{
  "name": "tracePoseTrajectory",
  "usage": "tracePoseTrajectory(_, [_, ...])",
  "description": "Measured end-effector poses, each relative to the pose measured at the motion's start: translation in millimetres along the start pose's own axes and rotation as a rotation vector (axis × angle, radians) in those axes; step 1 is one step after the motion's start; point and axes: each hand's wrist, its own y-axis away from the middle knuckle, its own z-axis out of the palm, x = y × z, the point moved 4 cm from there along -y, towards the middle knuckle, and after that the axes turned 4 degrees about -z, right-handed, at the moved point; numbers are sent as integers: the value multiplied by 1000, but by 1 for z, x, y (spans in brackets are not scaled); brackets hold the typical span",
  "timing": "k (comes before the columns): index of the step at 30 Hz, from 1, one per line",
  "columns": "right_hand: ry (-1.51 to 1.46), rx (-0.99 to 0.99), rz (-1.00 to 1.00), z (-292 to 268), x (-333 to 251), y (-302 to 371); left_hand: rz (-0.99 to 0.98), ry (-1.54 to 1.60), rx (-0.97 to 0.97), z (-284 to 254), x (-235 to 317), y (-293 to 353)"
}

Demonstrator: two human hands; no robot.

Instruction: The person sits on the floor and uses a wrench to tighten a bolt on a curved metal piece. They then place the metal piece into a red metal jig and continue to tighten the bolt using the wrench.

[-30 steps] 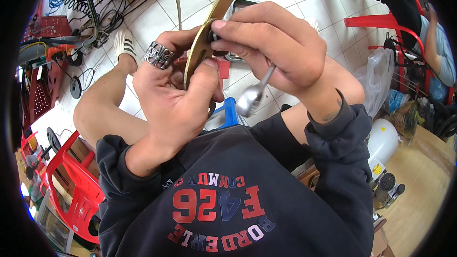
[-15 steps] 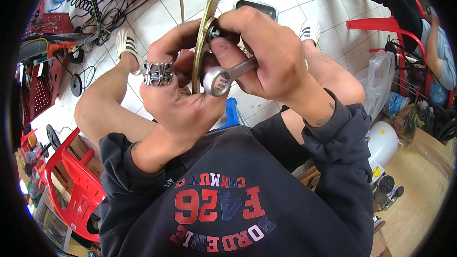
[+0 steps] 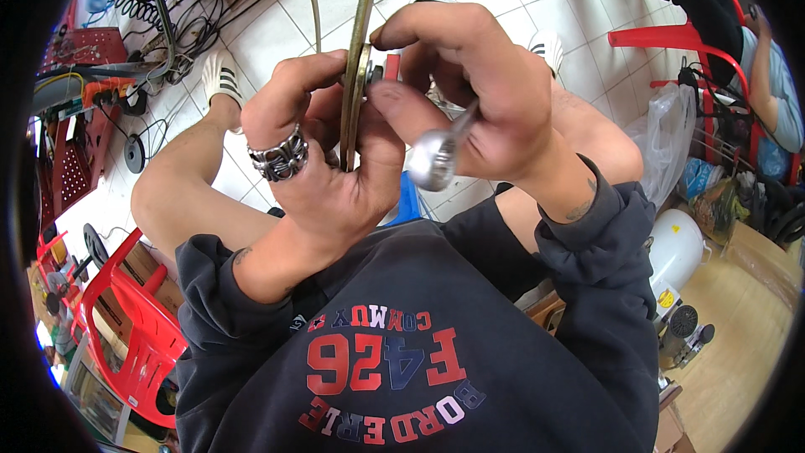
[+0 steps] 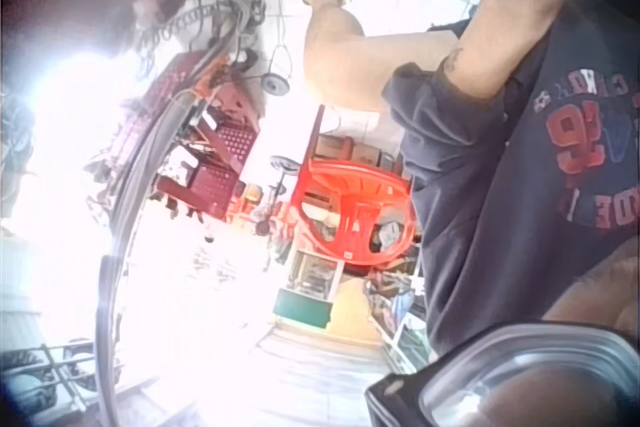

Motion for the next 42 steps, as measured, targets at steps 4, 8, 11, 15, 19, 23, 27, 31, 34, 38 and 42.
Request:
tracePoseTrajectory(4, [-5,37,-90,4,1,0,-126,119,-73,-4,2,0])
tracePoseTrajectory(8, [55,-18,-171,2,-6,-3,-288,307,-93,-7,3,3])
tracePoseTrajectory(11, [103,-84,-276,0,-6,-6,-426,390,9,-6,8,7])
tracePoseTrajectory(15, [78,-107,-373,-2,-8,-8,-495,405,-12,-7,13,7])
tracePoseTrajectory(19, [-18,-97,-356,-2,-2,-4,-564,409,-129,-6,9,4])
tracePoseTrajectory(23, [-51,-69,-320,-3,0,-1,-607,415,-187,-6,6,5])
tracePoseTrajectory(27, [-47,-90,-241,-4,-4,-1,-556,420,-238,-9,-6,16])
tracePoseTrajectory(31, [-22,-117,-174,-7,-10,3,-469,613,-94,-4,5,6])
tracePoseTrajectory(34, [-21,-143,-143,-5,-10,4,-435,686,-36,2,6,3])
tracePoseTrajectory(38, [-92,-140,-122,2,-5,5,-296,561,-61,0,-2,3])
tracePoseTrajectory(42, [-79,-125,-164,5,-3,4,-277,524,-33,-3,-2,3])
